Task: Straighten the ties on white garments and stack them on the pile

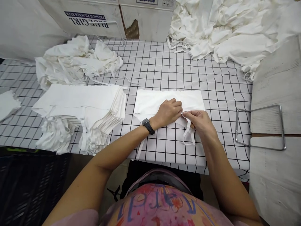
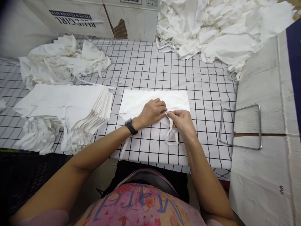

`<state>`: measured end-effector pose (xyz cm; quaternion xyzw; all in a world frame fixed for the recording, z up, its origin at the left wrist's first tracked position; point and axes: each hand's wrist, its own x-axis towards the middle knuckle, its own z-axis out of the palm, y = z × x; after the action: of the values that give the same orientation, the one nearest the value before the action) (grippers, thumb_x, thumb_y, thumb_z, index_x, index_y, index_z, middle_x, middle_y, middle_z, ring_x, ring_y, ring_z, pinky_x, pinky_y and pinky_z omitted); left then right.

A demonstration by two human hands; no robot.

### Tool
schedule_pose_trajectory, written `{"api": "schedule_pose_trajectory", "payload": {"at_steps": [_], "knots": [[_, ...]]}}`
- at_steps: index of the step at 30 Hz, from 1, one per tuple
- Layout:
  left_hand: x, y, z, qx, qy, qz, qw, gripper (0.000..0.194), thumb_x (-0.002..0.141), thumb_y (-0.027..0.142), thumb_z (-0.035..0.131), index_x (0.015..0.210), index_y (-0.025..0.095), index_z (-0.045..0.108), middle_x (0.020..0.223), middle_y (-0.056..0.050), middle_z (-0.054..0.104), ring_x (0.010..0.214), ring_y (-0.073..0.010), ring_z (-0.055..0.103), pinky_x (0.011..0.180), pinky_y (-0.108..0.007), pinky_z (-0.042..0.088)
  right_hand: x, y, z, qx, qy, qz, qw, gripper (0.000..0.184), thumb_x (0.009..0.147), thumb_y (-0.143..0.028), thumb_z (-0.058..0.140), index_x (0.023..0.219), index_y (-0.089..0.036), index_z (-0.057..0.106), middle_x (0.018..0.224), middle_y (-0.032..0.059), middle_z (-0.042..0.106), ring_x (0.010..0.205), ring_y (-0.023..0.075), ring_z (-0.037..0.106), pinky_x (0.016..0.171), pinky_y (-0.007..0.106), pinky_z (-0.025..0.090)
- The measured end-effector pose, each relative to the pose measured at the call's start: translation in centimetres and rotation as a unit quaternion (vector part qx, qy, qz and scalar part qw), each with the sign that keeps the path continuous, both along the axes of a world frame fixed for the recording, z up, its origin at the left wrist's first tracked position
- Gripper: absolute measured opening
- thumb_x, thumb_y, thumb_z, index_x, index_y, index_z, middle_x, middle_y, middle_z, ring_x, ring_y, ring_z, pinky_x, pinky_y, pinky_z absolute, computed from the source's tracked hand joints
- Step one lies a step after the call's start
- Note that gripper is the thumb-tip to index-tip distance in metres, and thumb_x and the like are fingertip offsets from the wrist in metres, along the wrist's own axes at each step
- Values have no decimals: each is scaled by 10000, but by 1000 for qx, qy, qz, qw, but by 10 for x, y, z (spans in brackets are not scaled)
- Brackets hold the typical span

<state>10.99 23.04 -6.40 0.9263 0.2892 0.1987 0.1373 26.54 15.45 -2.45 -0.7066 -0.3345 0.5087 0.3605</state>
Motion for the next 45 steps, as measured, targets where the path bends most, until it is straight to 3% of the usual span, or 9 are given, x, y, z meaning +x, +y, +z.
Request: {"api": "schedule_pose_trajectory", "payload": {"at_steps": [10,18,24,29,34,40,45], "knots": [[2,0,-4,63,25,-15,998,254,1017,189,545,820,158,704,959,-51,733,927,-209,601,695,-356,366,2,3,5,-20,-19,14,1000,230,764,-324,768,644,-152,673,435,-69,379,424,55,287,426,224,221],[5,-2,-10,140,14,-31,990,358,1049,99,423,792,150,666,875,-63,698,881,-194,579,829,-384,415,8,10,12,-17,-52,84,995,274,723,-340,786,587,-151,641,430,-34,438,427,70,344,433,233,236],[5,-2,-5,111,15,-40,993,371,1041,67,387,794,158,650,885,-81,672,885,-214,561,828,-392,427,12,15,13,22,-82,132,988,365,724,-378,786,511,-176,570,433,-18,444,431,80,362,428,238,257],[5,-2,-3,67,2,-52,996,374,1044,64,372,788,158,627,903,-94,648,906,-215,555,864,-393,440,20,19,13,33,-151,178,972,324,742,-393,791,570,-159,648,454,-1,495,436,97,415,429,241,315],[6,0,-4,26,1,-38,999,316,1037,82,396,820,153,615,946,-109,635,935,-230,553,870,-394,431,16,19,18,9,-139,142,980,295,744,-376,810,600,-157,675,445,-3,496,437,99,426,427,242,329],[7,1,-5,6,-4,-33,999,287,1017,69,399,842,148,613,973,-115,624,953,-235,560,873,-398,429,4,13,15,21,-96,86,991,289,768,-335,768,569,-164,644,615,41,642,467,81,425,439,243,355],[6,1,-6,-1,-7,-37,999,292,1007,70,396,832,156,613,985,-123,630,968,-242,559,888,-417,436,2,12,15,34,-108,77,991,266,750,-280,737,535,-173,622,575,26,595,483,86,396,435,243,324]]}}
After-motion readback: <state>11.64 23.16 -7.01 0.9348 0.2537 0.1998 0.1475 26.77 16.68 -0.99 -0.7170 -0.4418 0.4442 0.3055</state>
